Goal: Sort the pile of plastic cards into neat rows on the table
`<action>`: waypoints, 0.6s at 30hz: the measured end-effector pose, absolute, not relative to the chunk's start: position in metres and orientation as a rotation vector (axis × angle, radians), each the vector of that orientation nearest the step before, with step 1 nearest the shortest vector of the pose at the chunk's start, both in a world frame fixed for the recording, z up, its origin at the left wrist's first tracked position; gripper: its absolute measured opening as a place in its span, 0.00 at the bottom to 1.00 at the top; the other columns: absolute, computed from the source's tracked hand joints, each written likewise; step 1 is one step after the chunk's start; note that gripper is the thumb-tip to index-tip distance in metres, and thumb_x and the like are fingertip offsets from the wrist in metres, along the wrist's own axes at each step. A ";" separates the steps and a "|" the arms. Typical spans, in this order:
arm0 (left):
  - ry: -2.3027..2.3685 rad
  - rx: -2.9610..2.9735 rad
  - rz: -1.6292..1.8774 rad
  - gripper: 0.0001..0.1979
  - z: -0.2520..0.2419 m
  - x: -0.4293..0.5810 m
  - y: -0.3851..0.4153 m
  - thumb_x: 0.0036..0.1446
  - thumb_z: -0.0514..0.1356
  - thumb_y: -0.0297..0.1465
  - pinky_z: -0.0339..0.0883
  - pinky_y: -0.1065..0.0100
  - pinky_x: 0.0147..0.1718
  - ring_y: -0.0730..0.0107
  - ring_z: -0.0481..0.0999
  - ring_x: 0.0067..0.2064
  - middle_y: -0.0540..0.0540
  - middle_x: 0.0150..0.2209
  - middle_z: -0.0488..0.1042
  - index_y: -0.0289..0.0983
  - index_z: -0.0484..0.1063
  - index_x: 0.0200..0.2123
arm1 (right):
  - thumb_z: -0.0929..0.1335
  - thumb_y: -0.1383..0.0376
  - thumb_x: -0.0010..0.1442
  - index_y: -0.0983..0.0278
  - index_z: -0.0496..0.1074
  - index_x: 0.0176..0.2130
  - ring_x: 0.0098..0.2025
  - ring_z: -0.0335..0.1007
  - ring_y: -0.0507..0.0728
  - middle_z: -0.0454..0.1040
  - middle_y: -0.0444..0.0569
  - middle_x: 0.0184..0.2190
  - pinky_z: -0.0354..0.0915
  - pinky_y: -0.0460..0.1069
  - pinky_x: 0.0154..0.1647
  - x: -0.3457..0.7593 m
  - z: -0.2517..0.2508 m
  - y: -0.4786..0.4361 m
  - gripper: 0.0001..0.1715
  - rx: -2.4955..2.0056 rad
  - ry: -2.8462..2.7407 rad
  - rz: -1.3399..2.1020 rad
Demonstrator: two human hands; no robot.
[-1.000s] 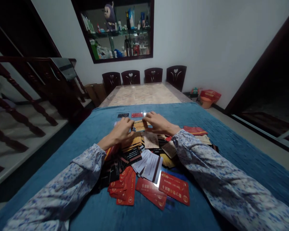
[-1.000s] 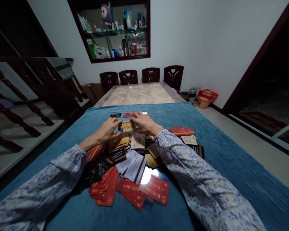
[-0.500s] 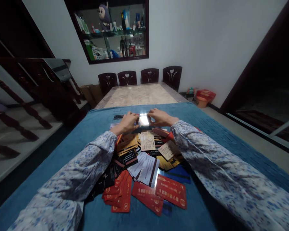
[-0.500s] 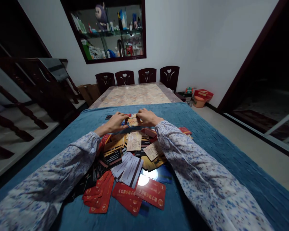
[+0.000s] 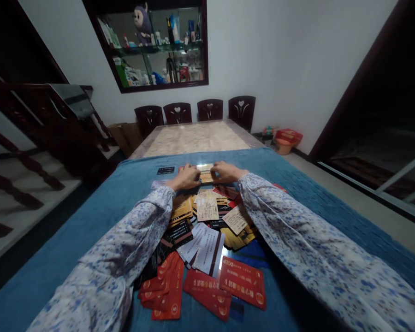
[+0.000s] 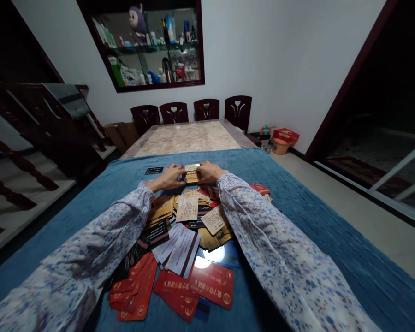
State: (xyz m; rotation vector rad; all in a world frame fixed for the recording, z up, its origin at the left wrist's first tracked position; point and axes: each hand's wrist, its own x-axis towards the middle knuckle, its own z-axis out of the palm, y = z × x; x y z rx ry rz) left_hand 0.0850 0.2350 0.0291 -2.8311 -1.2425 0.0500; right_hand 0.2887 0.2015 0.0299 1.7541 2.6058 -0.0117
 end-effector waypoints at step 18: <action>-1.261 -2.893 0.158 0.12 0.016 0.088 0.258 0.55 0.61 0.35 0.65 0.50 0.55 0.46 0.66 0.58 0.39 0.49 0.77 0.38 0.77 0.42 | 0.74 0.59 0.57 0.63 0.80 0.45 0.47 0.75 0.58 0.79 0.53 0.50 0.63 0.45 0.39 0.295 0.011 0.226 0.16 1.734 2.621 -0.155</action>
